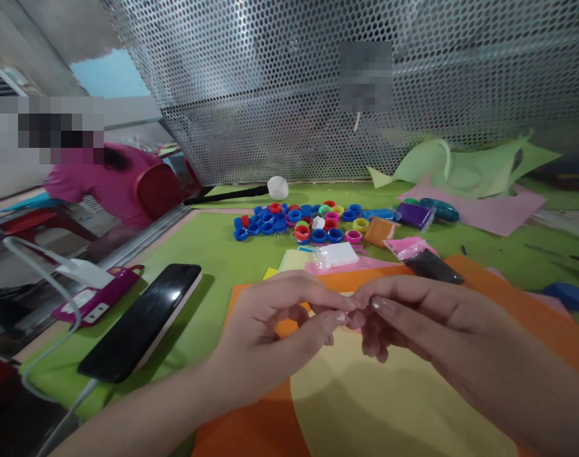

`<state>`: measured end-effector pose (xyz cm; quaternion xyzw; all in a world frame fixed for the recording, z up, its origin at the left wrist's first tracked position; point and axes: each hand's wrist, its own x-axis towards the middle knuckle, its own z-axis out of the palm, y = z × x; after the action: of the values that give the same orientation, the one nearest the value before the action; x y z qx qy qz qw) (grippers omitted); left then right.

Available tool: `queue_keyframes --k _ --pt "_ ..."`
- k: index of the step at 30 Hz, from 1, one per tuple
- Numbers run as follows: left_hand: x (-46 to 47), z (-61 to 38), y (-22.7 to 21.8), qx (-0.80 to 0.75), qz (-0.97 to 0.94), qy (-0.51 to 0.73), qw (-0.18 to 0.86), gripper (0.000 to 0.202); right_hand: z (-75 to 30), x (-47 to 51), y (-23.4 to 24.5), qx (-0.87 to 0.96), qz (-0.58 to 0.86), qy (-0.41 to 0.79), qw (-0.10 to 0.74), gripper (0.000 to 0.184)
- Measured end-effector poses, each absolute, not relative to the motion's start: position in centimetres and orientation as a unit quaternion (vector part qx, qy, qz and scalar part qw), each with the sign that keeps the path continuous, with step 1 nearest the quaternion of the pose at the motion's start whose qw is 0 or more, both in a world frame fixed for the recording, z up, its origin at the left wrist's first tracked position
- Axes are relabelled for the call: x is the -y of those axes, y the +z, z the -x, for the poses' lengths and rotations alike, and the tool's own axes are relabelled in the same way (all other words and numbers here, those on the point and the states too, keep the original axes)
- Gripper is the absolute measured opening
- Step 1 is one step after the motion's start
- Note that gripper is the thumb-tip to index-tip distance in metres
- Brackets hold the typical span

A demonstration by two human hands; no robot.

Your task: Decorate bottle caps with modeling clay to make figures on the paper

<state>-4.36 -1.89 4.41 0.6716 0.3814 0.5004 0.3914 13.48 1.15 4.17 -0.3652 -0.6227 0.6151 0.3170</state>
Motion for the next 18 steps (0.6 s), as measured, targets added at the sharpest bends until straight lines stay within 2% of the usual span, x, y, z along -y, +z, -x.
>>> queue_keyframes --k 11,18 --pt "1.79 4.58 4.21 -0.388 -0.695 0.497 0.344 0.005 -13.69 -1.23 4.40 0.664 0.352 0.590 0.298 0.020" --pt "1.92 4.57 4.47 -0.390 -0.707 0.503 0.307 0.013 -13.12 -0.71 4.52 0.613 0.357 0.625 0.326 0.015"
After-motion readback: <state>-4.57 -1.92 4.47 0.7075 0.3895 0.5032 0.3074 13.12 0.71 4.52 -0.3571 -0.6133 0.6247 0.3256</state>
